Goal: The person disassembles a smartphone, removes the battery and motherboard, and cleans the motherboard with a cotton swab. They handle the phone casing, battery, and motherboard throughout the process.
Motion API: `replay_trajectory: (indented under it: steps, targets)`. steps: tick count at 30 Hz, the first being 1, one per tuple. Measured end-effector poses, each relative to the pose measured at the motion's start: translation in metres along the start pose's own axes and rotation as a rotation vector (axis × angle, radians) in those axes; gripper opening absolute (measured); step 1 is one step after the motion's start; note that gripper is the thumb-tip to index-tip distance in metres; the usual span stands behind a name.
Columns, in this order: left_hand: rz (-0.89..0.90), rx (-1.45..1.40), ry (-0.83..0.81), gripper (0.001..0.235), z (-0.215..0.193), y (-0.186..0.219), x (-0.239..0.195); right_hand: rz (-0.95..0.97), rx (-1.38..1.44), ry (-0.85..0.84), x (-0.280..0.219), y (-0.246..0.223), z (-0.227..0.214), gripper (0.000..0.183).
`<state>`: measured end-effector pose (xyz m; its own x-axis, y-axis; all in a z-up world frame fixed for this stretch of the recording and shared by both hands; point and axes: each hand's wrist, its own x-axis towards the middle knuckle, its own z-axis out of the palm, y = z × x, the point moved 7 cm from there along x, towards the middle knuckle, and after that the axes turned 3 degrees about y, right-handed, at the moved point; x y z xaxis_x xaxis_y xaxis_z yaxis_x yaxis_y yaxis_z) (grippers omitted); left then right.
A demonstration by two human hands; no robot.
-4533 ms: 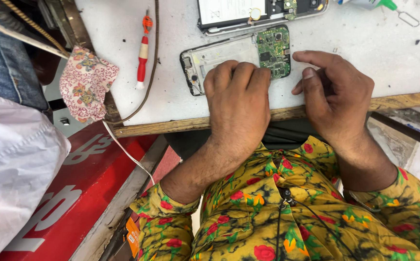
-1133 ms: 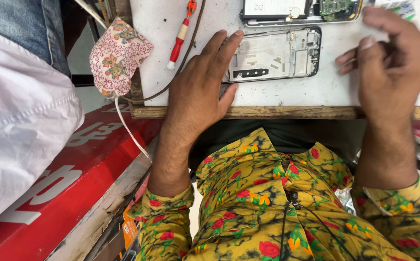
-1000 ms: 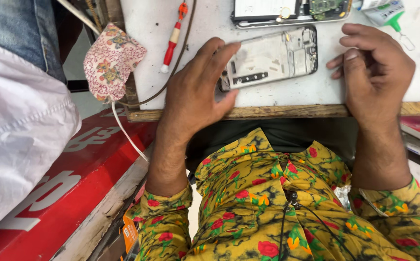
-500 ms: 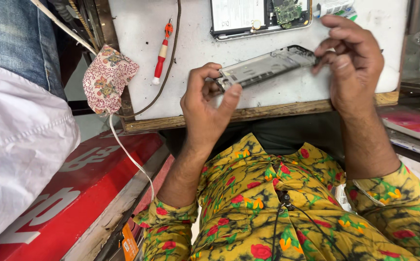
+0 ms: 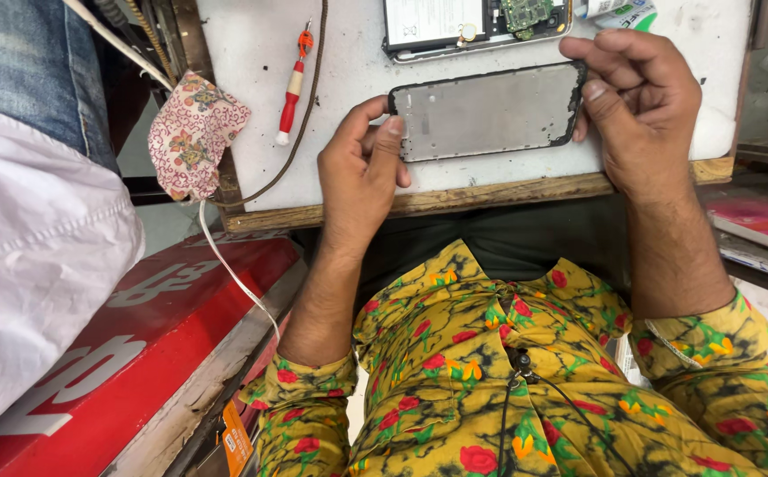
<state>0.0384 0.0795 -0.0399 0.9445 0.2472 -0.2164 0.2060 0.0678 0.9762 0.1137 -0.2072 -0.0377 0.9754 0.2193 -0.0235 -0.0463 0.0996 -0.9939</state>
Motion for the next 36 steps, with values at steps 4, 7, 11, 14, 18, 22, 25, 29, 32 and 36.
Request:
replay_trajectory:
  steps: [4, 7, 11, 14, 18, 22, 25, 29, 32, 36]
  targets:
    - [-0.051, -0.092, -0.044, 0.03, -0.001, -0.007, 0.004, 0.003, -0.004, -0.005, 0.001, 0.0, 0.0, 0.036]
    - [-0.074, -0.135, -0.059, 0.032, -0.003, -0.01, 0.002, 0.013, 0.051, -0.017, 0.002, 0.0, 0.002, 0.039]
    - [-0.092, -0.175, -0.063, 0.032, -0.004, -0.013, 0.003, 0.016, 0.026, -0.055, 0.002, -0.005, 0.007, 0.045]
    - [-0.078, -0.183, -0.067, 0.032, -0.005, -0.015, 0.002, 0.075, 0.02, -0.067, 0.002, -0.004, 0.009, 0.052]
    - [-0.099, -0.214, -0.086, 0.04, 0.001, -0.008, -0.012, 0.12, 0.063, -0.028, 0.002, -0.001, 0.007, 0.058]
    - [0.187, 0.007, -0.237, 0.052, 0.032, 0.04, -0.047, 0.111, 0.32, -0.015, 0.017, 0.001, 0.01, 0.05]
    - [0.44, 0.209, -0.256, 0.055, 0.054, 0.078, -0.066, 0.19, 0.443, 0.031, 0.029, 0.012, 0.021, 0.045]
    - [0.588, 0.345, -0.194, 0.055, 0.077, 0.115, -0.068, 0.215, 0.535, -0.042, 0.039, 0.016, 0.055, 0.041]
    - [0.599, 0.379, -0.204, 0.058, 0.084, 0.128, -0.064, 0.239, 0.504, -0.064, 0.043, 0.018, 0.065, 0.042]
    - [0.609, 0.393, -0.208, 0.057, 0.089, 0.132, -0.064, 0.223, 0.504, -0.099, 0.038, 0.017, 0.061, 0.044]
